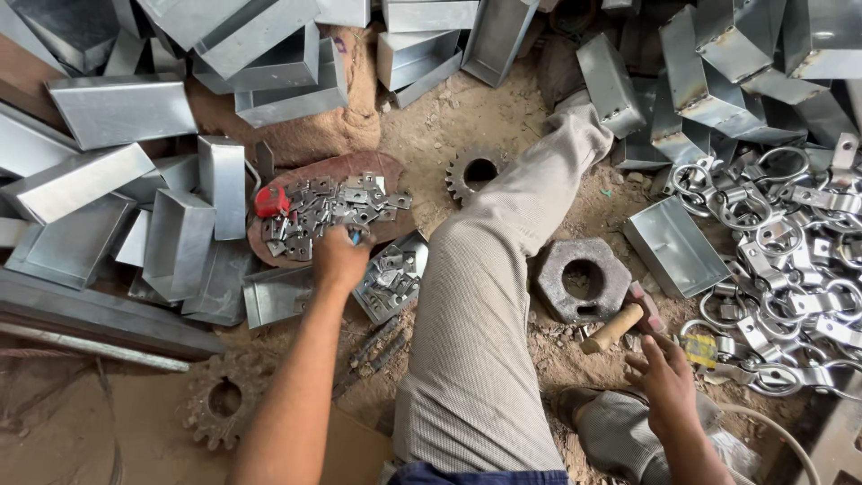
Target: The person sits on the ground and uses a hammer to strike a metal pin into a large metal component, while reaching for various small metal parts from the surrounding piles.
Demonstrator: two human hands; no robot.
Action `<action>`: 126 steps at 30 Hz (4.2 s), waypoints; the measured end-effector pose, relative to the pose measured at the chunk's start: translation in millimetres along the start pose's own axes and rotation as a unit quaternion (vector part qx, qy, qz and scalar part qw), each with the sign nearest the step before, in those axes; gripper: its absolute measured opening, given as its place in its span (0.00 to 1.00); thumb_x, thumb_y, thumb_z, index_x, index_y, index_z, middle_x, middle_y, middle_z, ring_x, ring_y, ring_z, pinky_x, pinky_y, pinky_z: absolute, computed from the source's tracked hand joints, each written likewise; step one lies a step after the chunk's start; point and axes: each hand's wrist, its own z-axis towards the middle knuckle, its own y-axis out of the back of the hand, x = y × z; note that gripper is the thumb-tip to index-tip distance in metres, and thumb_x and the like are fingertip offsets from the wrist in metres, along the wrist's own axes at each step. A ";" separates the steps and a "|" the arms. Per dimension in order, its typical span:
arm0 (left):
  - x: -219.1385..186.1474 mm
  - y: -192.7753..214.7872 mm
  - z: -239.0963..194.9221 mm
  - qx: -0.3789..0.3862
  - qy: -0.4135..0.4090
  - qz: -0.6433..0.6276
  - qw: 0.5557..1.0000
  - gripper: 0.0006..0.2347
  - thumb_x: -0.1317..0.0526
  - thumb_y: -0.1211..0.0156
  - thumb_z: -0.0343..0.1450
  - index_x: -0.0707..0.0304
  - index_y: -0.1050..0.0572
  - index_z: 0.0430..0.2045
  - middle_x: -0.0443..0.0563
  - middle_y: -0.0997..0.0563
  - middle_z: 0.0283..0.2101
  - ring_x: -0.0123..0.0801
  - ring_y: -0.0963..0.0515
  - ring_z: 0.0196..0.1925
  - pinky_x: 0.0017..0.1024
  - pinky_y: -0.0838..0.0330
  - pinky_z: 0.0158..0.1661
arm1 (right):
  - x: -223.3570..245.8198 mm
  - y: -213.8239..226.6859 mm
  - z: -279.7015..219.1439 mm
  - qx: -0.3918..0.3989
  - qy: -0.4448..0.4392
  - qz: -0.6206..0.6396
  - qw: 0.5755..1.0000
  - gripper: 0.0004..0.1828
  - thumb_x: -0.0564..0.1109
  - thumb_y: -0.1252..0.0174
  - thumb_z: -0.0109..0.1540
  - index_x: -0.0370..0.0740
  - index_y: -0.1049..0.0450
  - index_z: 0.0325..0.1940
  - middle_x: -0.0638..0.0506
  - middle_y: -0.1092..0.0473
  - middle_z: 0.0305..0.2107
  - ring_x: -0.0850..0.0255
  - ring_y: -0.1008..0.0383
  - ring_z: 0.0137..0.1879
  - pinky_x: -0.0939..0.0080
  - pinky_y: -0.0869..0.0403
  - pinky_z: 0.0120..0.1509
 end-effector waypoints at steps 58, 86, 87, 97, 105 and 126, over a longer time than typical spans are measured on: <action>-212.2 -290.0 -114.5 0.322 -0.017 -0.115 0.940 0.18 0.53 0.26 0.64 0.76 0.19 0.32 0.68 0.14 0.36 0.49 0.13 0.39 0.41 0.22 0.41 | -22.3 -37.0 -25.2 -0.098 -0.043 -0.224 0.969 0.24 0.56 0.32 0.60 0.28 0.21 0.33 0.43 0.24 0.21 0.55 0.23 0.27 0.55 0.26 0.32; -197.1 -226.4 -123.0 0.300 -0.091 0.146 0.938 0.10 0.62 0.35 0.69 0.54 0.20 0.44 0.58 0.16 0.47 0.52 0.17 0.50 0.47 0.22 0.47 | -47.9 -28.9 5.2 0.053 -0.062 -0.074 0.994 0.20 0.48 0.36 0.64 0.28 0.35 0.39 0.45 0.31 0.23 0.60 0.33 0.21 0.60 0.31 0.21; -197.9 -225.9 -119.4 0.309 -0.082 0.133 0.938 0.11 0.62 0.34 0.69 0.56 0.20 0.44 0.57 0.16 0.46 0.51 0.17 0.50 0.46 0.22 0.48 | -38.8 -32.6 4.2 0.036 -0.077 -0.057 0.995 0.19 0.47 0.37 0.63 0.33 0.38 0.43 0.47 0.31 0.24 0.62 0.33 0.22 0.60 0.31 0.22; -182.5 -252.0 -118.7 0.251 -0.238 0.155 0.925 0.09 0.64 0.50 0.78 0.64 0.20 0.37 0.62 0.17 0.40 0.51 0.15 0.43 0.44 0.18 0.36 | -0.8 -51.1 -57.8 -0.048 -0.111 -0.128 0.984 0.19 0.50 0.38 0.65 0.30 0.33 0.40 0.47 0.31 0.25 0.63 0.36 0.24 0.62 0.33 0.25; -182.2 -228.7 -107.3 0.239 -0.225 0.036 0.944 0.07 0.62 0.43 0.74 0.67 0.21 0.34 0.64 0.16 0.37 0.52 0.14 0.39 0.44 0.18 0.36 | 51.6 -43.8 -104.1 -0.045 -0.018 -0.100 0.994 0.17 0.55 0.50 0.68 0.38 0.29 0.37 0.50 0.33 0.21 0.63 0.38 0.20 0.60 0.36 0.21; -213.0 -188.0 -61.0 0.267 -0.222 -0.024 0.937 0.12 0.61 0.31 0.65 0.67 0.21 0.38 0.67 0.17 0.42 0.58 0.18 0.48 0.46 0.23 0.49 | 16.7 -82.2 -77.2 -0.045 0.004 -0.314 0.948 0.34 0.67 0.49 0.66 0.29 0.23 0.42 0.37 0.23 0.30 0.54 0.24 0.33 0.55 0.29 0.36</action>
